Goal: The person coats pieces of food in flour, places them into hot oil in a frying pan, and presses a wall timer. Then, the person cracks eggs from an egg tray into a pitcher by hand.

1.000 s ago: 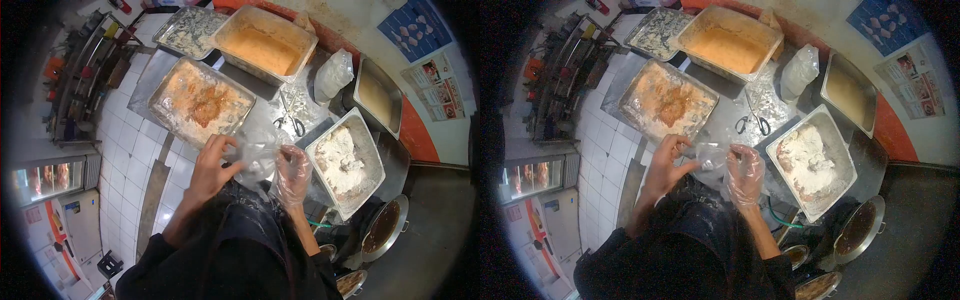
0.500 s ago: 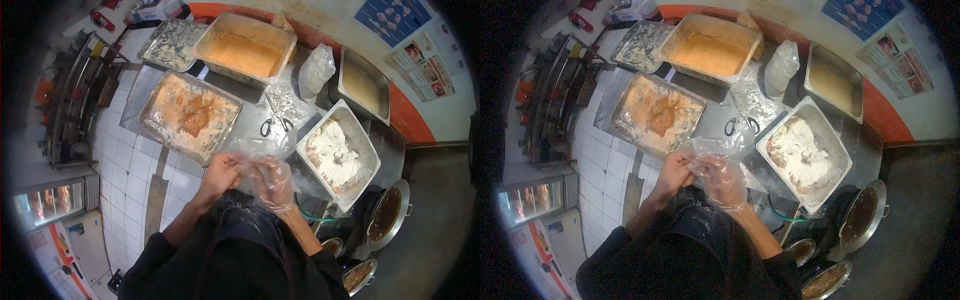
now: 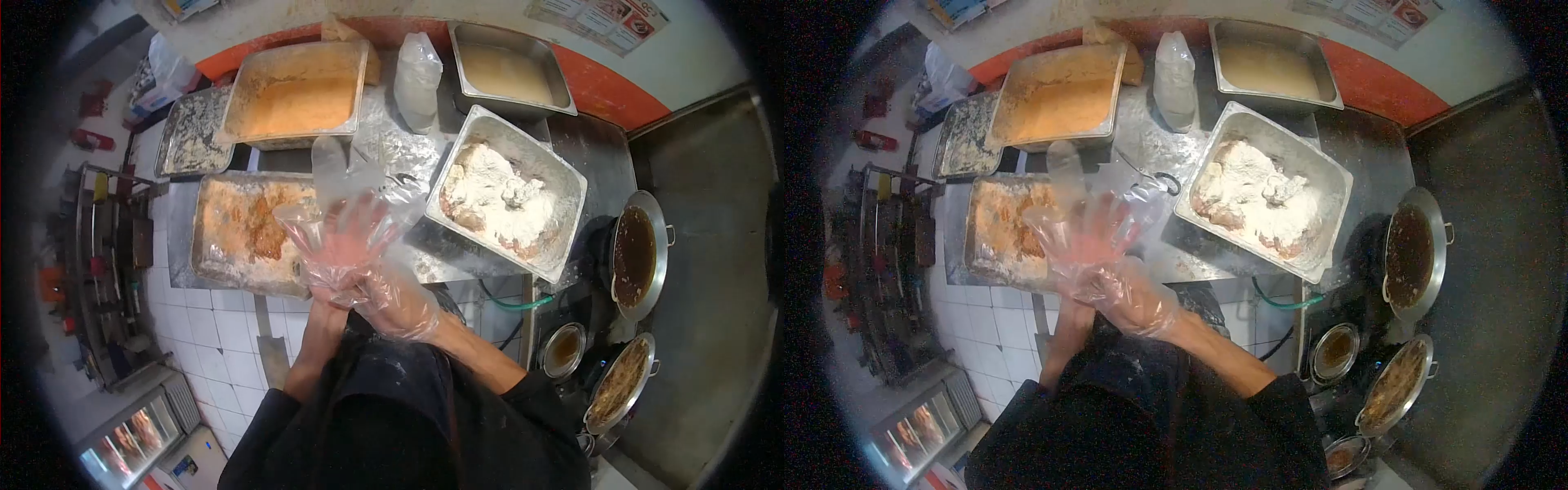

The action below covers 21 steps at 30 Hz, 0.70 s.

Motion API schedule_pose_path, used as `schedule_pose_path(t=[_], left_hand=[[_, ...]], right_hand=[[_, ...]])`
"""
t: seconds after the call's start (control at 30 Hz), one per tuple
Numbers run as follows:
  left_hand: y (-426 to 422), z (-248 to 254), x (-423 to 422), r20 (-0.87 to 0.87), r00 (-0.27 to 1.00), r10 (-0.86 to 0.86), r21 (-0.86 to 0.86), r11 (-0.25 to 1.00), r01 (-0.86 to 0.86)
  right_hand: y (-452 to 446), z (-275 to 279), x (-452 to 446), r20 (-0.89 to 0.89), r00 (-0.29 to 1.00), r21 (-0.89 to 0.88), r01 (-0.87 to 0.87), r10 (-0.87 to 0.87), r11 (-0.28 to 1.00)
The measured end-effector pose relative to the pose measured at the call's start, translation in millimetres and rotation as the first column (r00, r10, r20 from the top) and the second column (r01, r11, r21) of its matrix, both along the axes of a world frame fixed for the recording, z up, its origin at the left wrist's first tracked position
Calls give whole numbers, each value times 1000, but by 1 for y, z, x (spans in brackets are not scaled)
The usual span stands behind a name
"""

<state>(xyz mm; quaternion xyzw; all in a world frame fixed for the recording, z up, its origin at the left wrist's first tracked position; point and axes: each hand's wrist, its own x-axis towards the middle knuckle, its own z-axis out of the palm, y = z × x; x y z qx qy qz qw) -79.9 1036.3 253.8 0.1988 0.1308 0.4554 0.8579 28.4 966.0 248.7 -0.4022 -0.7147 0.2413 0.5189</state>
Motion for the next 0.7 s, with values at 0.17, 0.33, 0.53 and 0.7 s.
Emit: schedule_pose_path(t=[0.17, 0.33, 0.53, 0.7], left_hand=[[14, -7, 14, 146, 988, -43, -12, 999, 45], [32, -13, 31, 305, 946, -109, -49, 990, 130], [55, -4, 79, 280, 934, -221, 27, 974, 223], [60, -6, 169, -762, 642, -83, 394, 728, 561]], right_hand=[[-1, 11, 7, -69, 990, -15, 126, -127, 992], [-3, 8, 9, -9, 975, -73, 220, -221, 973], [-14, -3, 29, -200, 962, -306, 117, -184, 945], [-24, 20, 150, 146, 687, -677, 594, -712, 435]])
